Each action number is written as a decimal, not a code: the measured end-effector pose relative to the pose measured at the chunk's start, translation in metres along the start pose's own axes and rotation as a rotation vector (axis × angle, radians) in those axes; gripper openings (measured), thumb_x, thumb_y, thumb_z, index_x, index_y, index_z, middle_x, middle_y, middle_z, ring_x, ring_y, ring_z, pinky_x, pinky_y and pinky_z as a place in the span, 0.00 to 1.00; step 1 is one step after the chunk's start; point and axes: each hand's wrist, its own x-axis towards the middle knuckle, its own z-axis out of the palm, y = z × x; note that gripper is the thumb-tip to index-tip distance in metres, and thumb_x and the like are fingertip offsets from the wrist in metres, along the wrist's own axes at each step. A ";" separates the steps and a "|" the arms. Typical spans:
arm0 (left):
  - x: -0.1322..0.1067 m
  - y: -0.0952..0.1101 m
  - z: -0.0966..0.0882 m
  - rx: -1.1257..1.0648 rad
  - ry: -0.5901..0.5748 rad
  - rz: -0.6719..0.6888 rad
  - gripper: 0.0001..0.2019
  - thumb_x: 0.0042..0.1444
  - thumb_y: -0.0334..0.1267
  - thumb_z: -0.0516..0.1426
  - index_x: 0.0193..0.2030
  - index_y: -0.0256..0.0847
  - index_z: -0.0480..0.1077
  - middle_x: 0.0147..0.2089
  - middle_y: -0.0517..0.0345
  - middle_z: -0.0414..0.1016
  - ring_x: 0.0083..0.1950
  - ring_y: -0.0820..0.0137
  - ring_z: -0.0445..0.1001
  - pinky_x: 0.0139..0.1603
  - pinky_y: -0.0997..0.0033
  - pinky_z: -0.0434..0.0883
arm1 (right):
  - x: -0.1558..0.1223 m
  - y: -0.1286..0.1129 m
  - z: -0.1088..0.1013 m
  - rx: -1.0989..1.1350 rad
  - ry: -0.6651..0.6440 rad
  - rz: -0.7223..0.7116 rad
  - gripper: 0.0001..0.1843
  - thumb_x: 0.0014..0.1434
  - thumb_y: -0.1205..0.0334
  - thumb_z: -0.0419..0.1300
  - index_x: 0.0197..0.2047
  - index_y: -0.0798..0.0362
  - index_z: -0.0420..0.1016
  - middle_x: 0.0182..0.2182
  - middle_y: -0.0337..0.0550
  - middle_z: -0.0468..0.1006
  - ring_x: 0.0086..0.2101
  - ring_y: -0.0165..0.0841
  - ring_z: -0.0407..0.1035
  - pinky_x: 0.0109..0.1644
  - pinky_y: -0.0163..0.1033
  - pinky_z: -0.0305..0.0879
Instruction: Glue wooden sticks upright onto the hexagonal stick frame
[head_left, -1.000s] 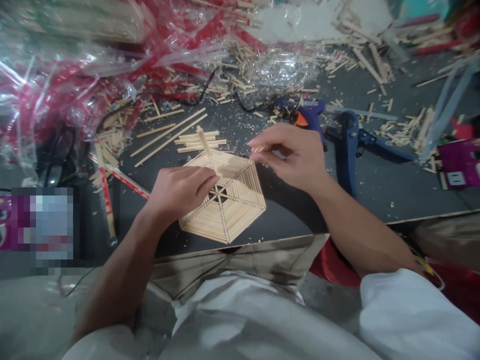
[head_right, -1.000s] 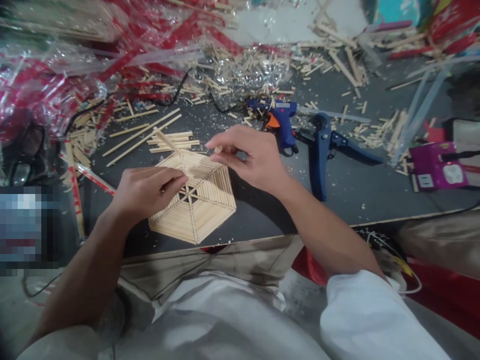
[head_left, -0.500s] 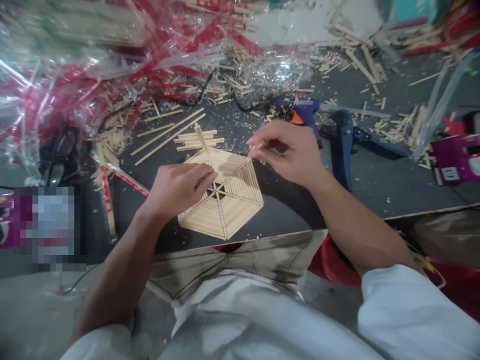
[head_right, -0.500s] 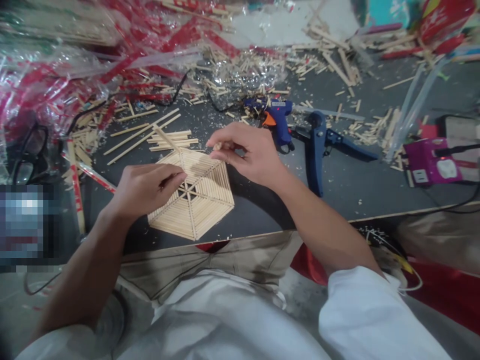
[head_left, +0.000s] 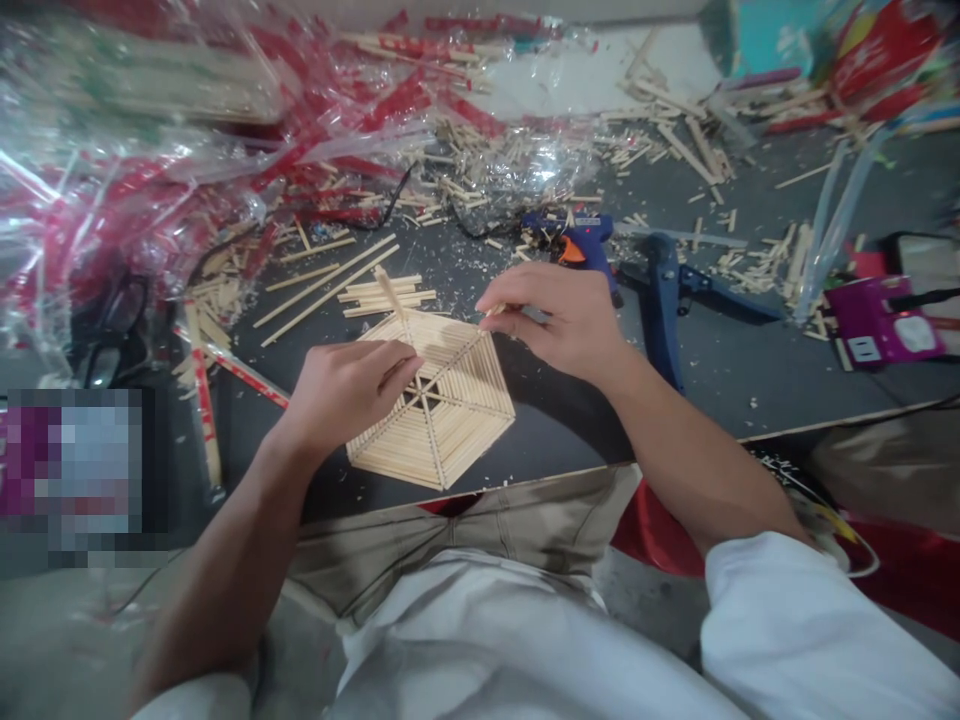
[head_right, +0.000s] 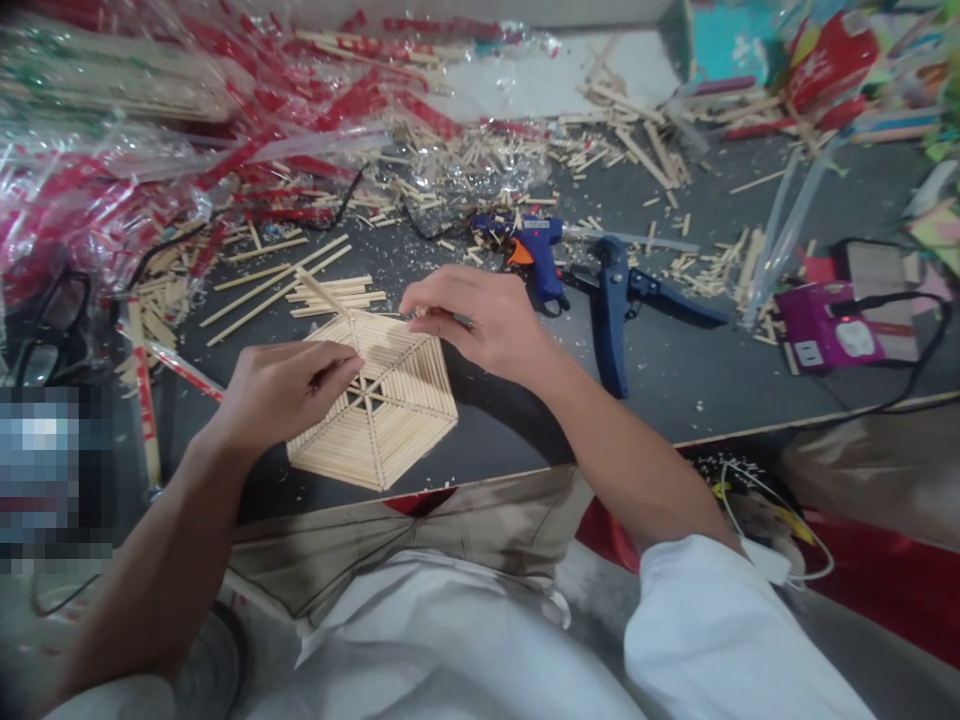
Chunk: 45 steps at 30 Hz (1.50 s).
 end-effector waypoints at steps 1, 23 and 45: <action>0.000 0.000 0.000 -0.003 -0.007 -0.004 0.15 0.72 0.43 0.53 0.40 0.42 0.79 0.36 0.58 0.84 0.33 0.72 0.78 0.35 0.72 0.67 | 0.000 0.000 0.000 -0.007 -0.004 0.006 0.14 0.71 0.48 0.59 0.44 0.48 0.79 0.37 0.38 0.82 0.35 0.28 0.76 0.41 0.35 0.70; 0.002 0.003 -0.003 0.016 0.011 0.048 0.15 0.72 0.42 0.53 0.40 0.39 0.78 0.34 0.60 0.83 0.32 0.72 0.79 0.33 0.71 0.67 | -0.001 0.001 0.001 -0.004 -0.025 0.092 0.17 0.69 0.43 0.60 0.44 0.47 0.79 0.33 0.36 0.80 0.30 0.27 0.72 0.39 0.36 0.69; 0.001 0.004 -0.002 0.015 -0.010 0.005 0.16 0.73 0.43 0.53 0.42 0.40 0.79 0.37 0.58 0.85 0.35 0.71 0.80 0.34 0.70 0.66 | -0.001 -0.001 0.002 -0.028 -0.003 0.066 0.13 0.68 0.46 0.63 0.45 0.45 0.80 0.33 0.37 0.80 0.29 0.29 0.74 0.38 0.37 0.71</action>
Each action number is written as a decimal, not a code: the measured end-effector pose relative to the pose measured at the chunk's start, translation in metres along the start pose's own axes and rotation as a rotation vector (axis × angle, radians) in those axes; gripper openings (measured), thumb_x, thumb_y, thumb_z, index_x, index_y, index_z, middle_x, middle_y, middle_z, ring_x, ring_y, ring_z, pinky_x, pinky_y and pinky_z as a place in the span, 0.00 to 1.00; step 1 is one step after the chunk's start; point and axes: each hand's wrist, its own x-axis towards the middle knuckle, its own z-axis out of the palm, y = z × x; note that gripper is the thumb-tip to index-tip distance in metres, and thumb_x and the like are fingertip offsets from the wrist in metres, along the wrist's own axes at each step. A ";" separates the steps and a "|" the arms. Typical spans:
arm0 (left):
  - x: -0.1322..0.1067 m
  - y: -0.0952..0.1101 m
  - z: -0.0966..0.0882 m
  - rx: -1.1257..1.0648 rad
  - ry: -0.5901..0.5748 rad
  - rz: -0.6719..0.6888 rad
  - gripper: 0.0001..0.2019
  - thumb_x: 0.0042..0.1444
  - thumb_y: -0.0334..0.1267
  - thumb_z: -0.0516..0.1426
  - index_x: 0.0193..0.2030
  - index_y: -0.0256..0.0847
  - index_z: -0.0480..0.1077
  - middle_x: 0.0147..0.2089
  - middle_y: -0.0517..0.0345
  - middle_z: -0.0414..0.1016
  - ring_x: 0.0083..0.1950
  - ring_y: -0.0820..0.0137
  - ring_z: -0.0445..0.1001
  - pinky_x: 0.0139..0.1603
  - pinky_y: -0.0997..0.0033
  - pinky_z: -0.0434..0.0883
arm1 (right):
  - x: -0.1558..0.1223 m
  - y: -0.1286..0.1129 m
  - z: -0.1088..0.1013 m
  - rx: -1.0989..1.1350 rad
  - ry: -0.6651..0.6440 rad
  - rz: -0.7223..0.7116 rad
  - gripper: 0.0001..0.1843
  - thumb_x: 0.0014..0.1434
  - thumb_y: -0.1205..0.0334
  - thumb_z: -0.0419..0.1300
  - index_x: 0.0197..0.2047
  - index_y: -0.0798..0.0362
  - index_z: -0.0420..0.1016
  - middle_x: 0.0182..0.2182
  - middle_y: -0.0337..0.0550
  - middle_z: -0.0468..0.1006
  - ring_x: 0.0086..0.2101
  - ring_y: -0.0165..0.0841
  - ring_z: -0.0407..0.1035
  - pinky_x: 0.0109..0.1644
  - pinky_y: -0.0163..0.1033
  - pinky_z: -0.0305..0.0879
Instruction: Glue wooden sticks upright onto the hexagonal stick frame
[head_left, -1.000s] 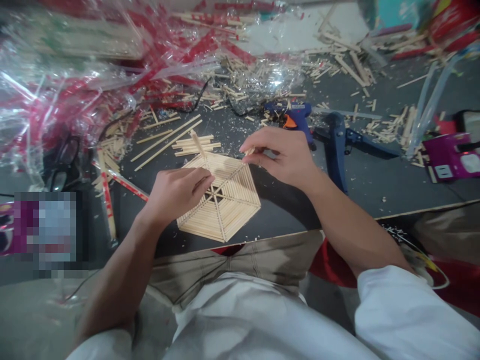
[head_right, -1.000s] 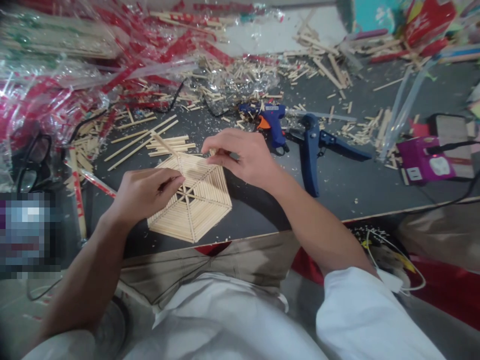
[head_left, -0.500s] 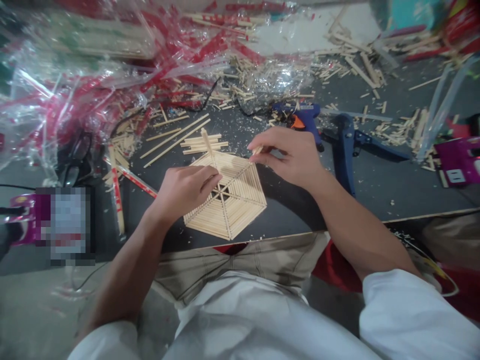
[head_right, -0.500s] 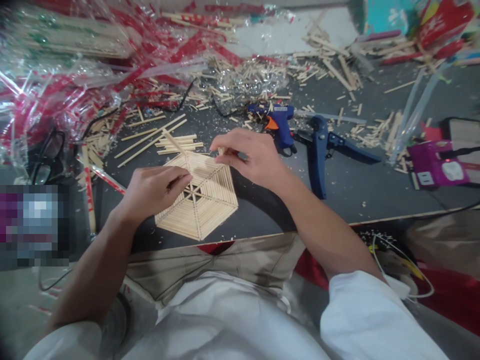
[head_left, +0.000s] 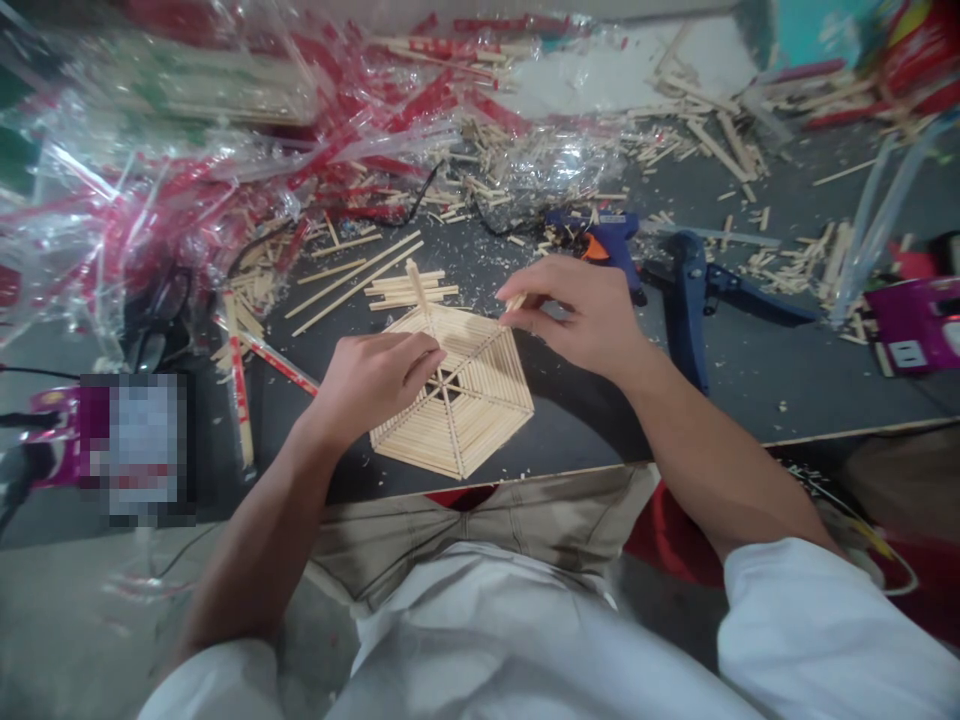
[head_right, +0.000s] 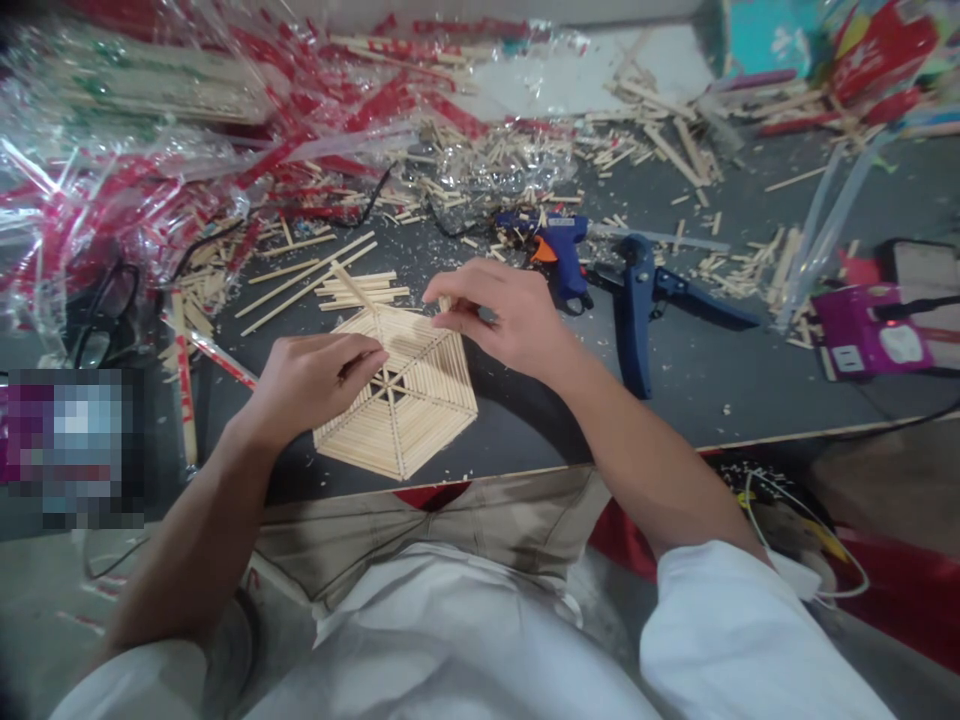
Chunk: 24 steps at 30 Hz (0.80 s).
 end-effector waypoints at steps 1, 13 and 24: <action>0.000 0.000 0.000 0.000 0.002 0.002 0.15 0.73 0.43 0.53 0.42 0.40 0.79 0.37 0.58 0.85 0.34 0.71 0.80 0.34 0.70 0.66 | 0.000 0.000 0.000 -0.004 0.002 -0.001 0.13 0.68 0.46 0.63 0.45 0.45 0.80 0.33 0.36 0.80 0.29 0.29 0.74 0.38 0.37 0.71; 0.000 0.001 -0.001 -0.001 -0.016 -0.022 0.17 0.73 0.43 0.52 0.42 0.41 0.80 0.36 0.57 0.85 0.34 0.72 0.80 0.33 0.71 0.66 | -0.001 0.002 0.002 -0.016 -0.014 -0.008 0.12 0.69 0.46 0.62 0.46 0.44 0.80 0.34 0.36 0.80 0.29 0.29 0.72 0.38 0.38 0.71; 0.000 0.001 -0.001 0.007 -0.033 -0.034 0.17 0.73 0.44 0.51 0.42 0.40 0.79 0.37 0.57 0.84 0.34 0.71 0.79 0.34 0.70 0.65 | 0.001 -0.002 0.003 -0.011 -0.031 -0.016 0.11 0.69 0.50 0.62 0.44 0.47 0.80 0.35 0.38 0.81 0.30 0.29 0.73 0.38 0.37 0.70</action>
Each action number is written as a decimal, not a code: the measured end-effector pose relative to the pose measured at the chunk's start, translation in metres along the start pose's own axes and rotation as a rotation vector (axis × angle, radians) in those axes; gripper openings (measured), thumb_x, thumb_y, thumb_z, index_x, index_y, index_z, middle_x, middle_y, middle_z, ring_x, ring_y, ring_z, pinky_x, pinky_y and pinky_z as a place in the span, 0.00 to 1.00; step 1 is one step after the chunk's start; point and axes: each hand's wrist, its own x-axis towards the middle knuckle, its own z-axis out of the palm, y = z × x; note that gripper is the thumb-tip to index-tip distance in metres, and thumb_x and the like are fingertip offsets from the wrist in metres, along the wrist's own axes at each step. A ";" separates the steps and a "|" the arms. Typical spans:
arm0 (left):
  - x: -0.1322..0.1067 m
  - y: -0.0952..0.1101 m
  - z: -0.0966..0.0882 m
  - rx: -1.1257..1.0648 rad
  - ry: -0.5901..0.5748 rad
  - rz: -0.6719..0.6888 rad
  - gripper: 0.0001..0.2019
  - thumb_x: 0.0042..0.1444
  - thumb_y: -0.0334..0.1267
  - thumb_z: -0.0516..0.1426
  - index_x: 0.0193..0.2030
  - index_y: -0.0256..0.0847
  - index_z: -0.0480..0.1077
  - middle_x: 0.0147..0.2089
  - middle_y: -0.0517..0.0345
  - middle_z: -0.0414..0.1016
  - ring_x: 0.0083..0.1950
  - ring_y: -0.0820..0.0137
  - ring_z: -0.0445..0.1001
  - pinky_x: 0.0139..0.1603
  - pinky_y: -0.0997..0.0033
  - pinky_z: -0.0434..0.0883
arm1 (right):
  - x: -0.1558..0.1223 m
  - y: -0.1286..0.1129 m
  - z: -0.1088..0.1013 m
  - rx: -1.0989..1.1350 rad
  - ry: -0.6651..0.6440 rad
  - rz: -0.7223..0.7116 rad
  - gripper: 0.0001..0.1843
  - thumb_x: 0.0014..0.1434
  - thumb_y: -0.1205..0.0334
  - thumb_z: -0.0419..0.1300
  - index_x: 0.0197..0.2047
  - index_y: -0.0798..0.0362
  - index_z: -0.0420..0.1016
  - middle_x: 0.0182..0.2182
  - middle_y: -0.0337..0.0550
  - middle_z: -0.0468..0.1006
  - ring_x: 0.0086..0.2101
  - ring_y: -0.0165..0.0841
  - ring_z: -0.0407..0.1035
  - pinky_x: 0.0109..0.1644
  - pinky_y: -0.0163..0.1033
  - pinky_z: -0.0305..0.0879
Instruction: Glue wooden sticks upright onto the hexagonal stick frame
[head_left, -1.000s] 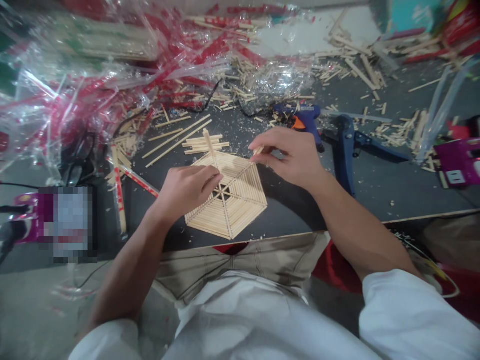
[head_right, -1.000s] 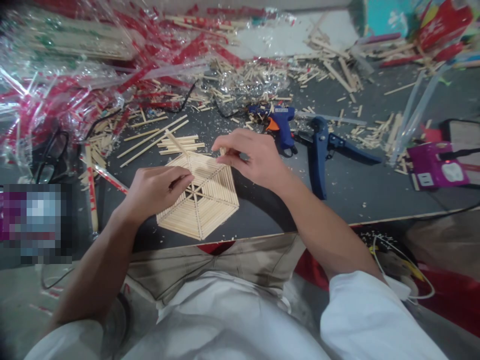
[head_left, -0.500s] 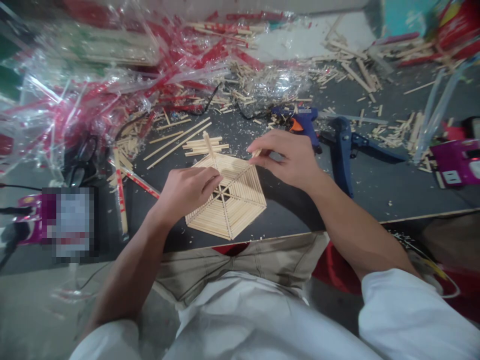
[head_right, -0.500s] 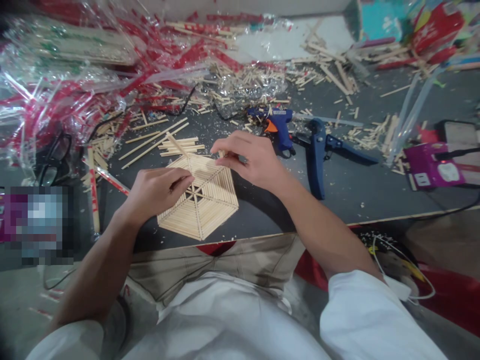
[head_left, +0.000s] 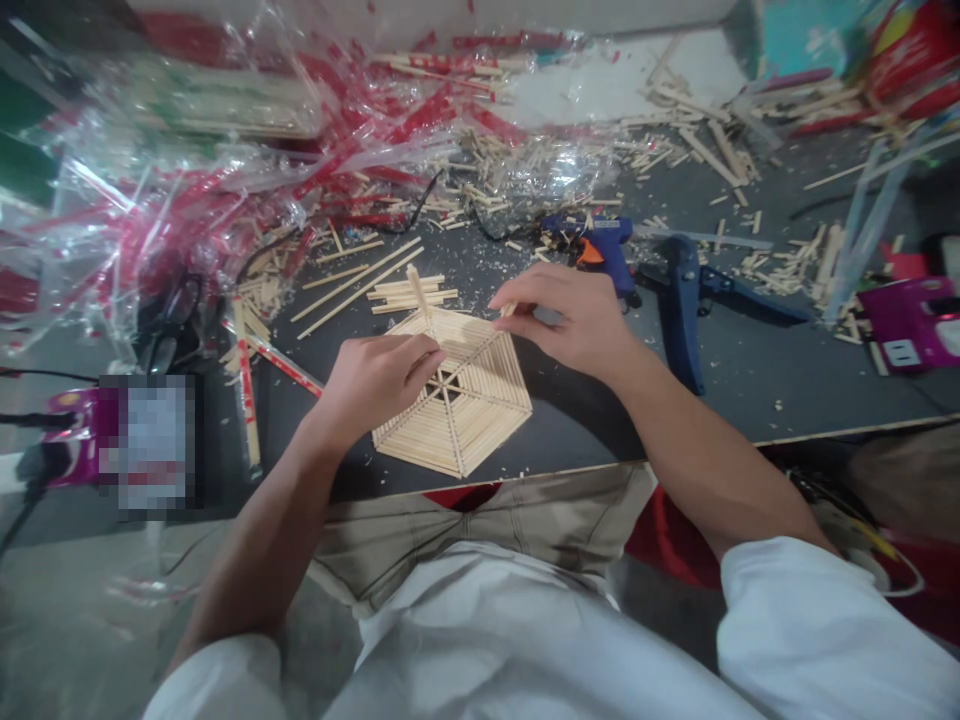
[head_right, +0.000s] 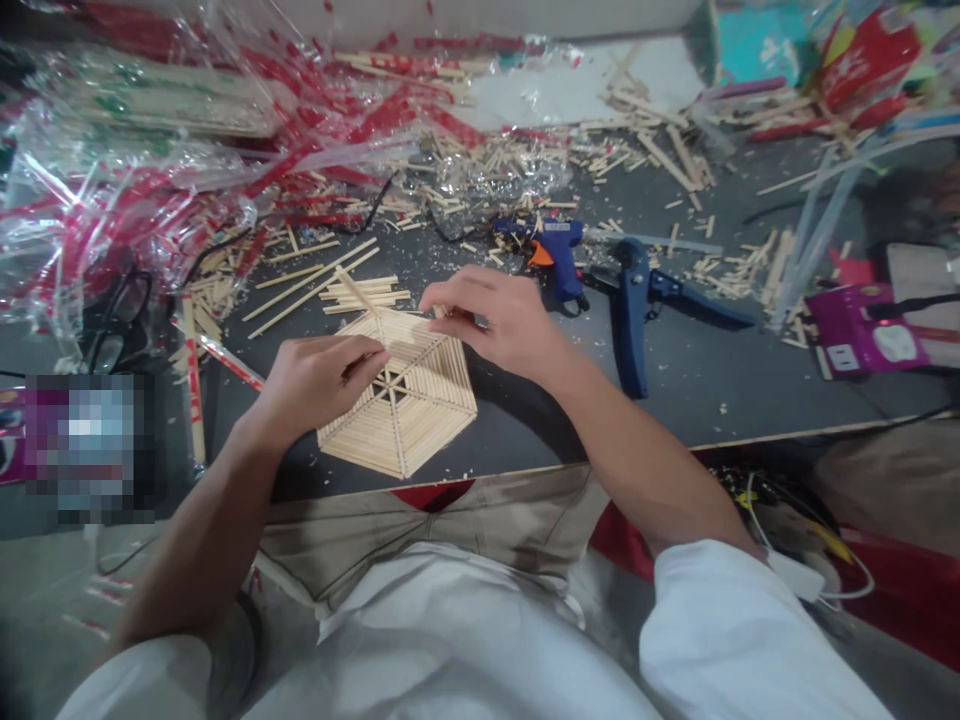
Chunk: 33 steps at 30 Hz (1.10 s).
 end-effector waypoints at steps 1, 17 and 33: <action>0.000 0.000 0.000 -0.001 -0.003 -0.001 0.17 0.73 0.44 0.51 0.42 0.40 0.79 0.37 0.57 0.85 0.34 0.71 0.79 0.34 0.70 0.65 | 0.000 0.001 0.000 -0.006 -0.003 0.011 0.11 0.69 0.50 0.62 0.44 0.46 0.80 0.35 0.38 0.81 0.29 0.29 0.72 0.38 0.37 0.70; 0.000 0.000 -0.001 0.017 -0.009 -0.005 0.17 0.73 0.43 0.51 0.41 0.40 0.78 0.33 0.57 0.83 0.32 0.71 0.77 0.33 0.69 0.63 | 0.002 0.005 0.000 0.064 0.053 0.016 0.13 0.68 0.47 0.63 0.44 0.47 0.79 0.31 0.35 0.79 0.28 0.27 0.71 0.36 0.34 0.68; 0.000 0.000 -0.002 0.029 0.013 0.022 0.16 0.73 0.43 0.53 0.41 0.39 0.79 0.33 0.57 0.82 0.32 0.72 0.78 0.33 0.70 0.64 | -0.001 0.009 -0.004 -0.003 0.076 -0.042 0.18 0.68 0.44 0.63 0.55 0.45 0.77 0.33 0.36 0.79 0.29 0.27 0.72 0.36 0.35 0.71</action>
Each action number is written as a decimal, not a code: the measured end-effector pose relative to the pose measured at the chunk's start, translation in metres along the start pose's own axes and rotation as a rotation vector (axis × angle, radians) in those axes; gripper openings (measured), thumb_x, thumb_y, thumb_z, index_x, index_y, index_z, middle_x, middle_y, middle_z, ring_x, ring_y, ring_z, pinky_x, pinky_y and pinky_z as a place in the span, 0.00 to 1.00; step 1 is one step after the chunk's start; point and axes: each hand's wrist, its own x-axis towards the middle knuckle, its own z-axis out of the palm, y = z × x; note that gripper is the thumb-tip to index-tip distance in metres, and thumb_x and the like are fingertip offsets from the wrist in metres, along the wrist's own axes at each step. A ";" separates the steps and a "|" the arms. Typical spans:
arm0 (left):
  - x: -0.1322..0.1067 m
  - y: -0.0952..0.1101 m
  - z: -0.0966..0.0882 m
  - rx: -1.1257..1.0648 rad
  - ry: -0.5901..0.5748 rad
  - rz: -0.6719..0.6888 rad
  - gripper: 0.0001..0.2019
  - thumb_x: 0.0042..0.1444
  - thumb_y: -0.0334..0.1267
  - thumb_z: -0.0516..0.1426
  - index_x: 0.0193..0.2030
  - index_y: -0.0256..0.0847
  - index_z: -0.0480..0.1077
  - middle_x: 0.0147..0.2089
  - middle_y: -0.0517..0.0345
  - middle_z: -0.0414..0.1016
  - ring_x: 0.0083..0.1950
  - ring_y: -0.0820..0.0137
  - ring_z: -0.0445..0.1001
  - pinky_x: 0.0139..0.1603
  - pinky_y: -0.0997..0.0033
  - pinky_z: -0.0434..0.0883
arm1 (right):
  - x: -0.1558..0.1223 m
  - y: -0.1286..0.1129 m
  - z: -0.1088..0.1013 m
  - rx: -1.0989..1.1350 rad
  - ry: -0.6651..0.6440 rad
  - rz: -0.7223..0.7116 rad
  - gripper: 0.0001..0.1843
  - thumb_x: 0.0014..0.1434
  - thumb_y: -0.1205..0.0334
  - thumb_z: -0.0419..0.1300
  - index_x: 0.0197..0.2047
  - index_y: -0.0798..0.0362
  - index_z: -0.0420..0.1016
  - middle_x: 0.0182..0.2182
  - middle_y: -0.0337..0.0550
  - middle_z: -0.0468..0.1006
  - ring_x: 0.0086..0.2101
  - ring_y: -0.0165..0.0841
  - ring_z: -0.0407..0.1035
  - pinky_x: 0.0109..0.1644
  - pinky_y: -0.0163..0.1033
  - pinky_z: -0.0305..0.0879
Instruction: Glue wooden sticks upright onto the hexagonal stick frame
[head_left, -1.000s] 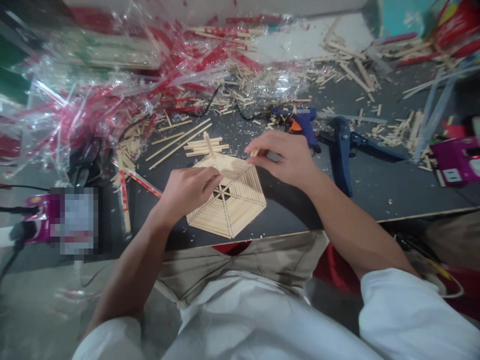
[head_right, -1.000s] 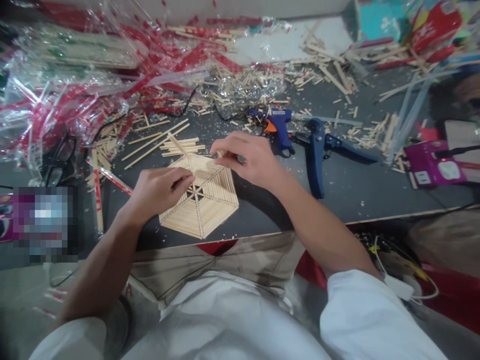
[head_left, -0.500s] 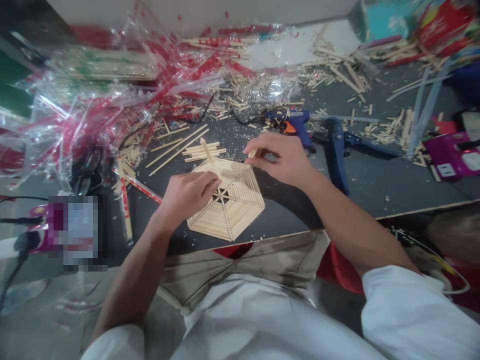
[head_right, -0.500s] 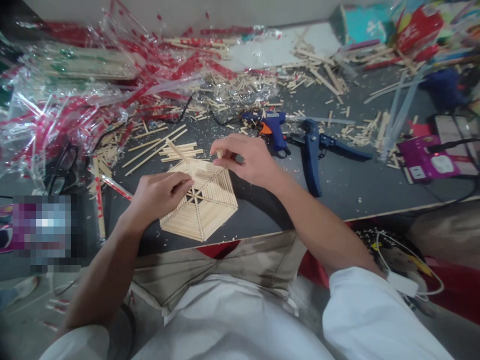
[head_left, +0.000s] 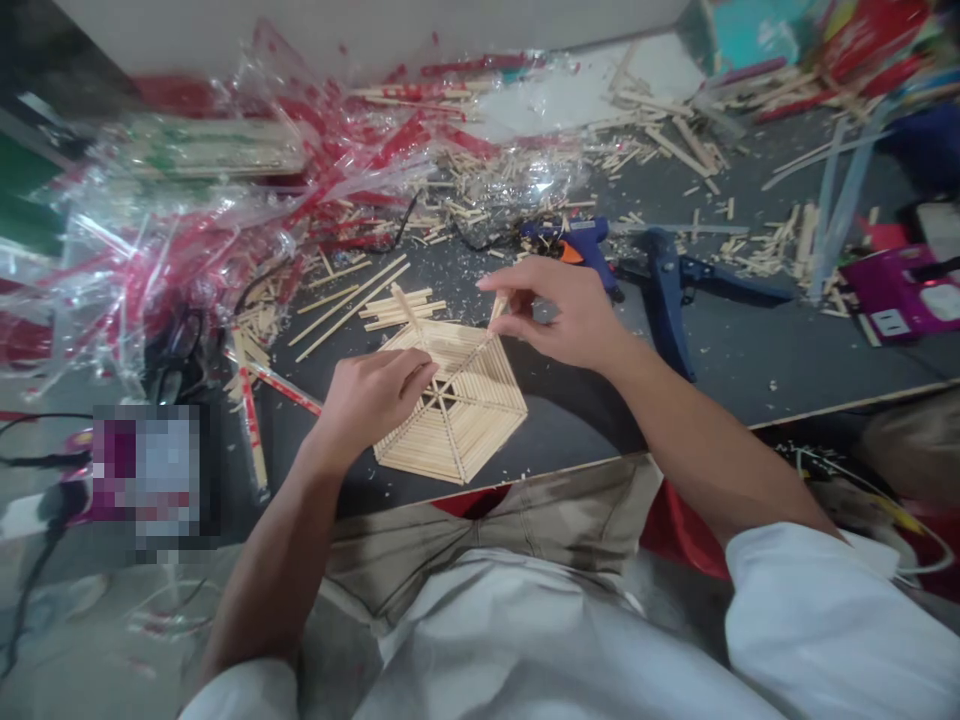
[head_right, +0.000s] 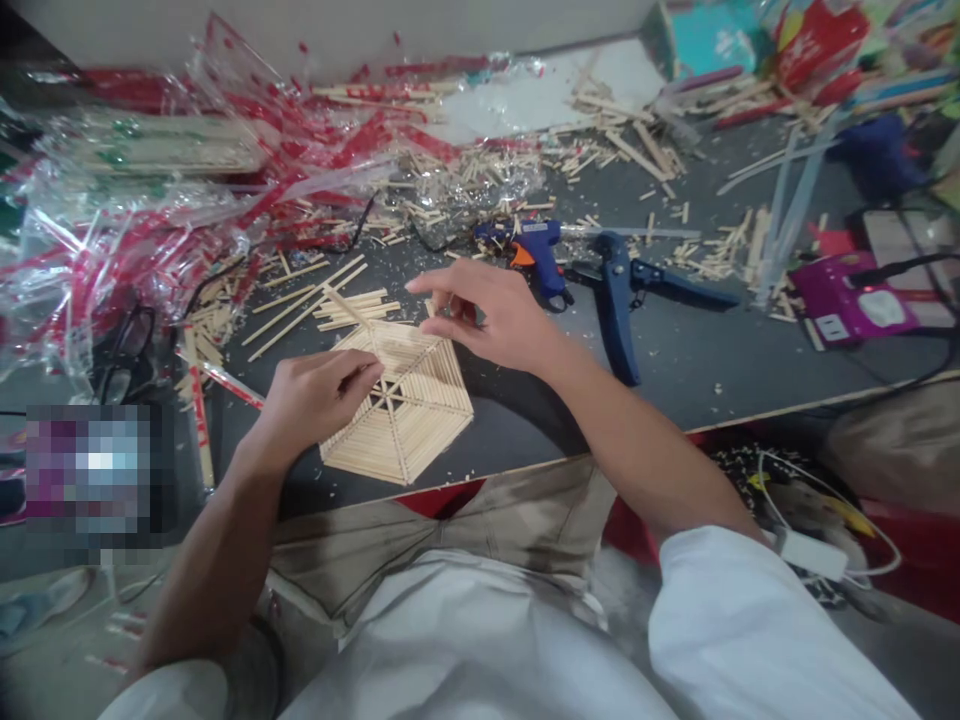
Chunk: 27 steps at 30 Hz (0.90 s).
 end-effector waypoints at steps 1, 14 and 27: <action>0.000 0.000 0.000 0.000 0.003 0.000 0.16 0.73 0.43 0.53 0.40 0.39 0.79 0.33 0.58 0.82 0.32 0.72 0.78 0.33 0.70 0.64 | 0.000 0.000 -0.001 -0.002 0.020 -0.008 0.18 0.69 0.44 0.61 0.56 0.44 0.76 0.34 0.37 0.79 0.29 0.28 0.72 0.36 0.36 0.71; 0.000 -0.001 0.000 -0.016 -0.012 -0.010 0.17 0.74 0.44 0.52 0.42 0.39 0.79 0.36 0.58 0.84 0.35 0.71 0.80 0.34 0.69 0.65 | -0.001 0.003 -0.005 -0.046 0.084 -0.024 0.15 0.74 0.53 0.53 0.56 0.40 0.77 0.31 0.39 0.76 0.31 0.32 0.71 0.37 0.42 0.73; -0.002 -0.002 0.003 -0.014 -0.014 0.000 0.17 0.74 0.44 0.52 0.41 0.40 0.79 0.36 0.57 0.84 0.35 0.70 0.80 0.35 0.69 0.64 | -0.001 -0.003 -0.009 -0.121 0.142 -0.103 0.19 0.72 0.63 0.50 0.53 0.31 0.78 0.35 0.39 0.76 0.26 0.31 0.66 0.29 0.41 0.66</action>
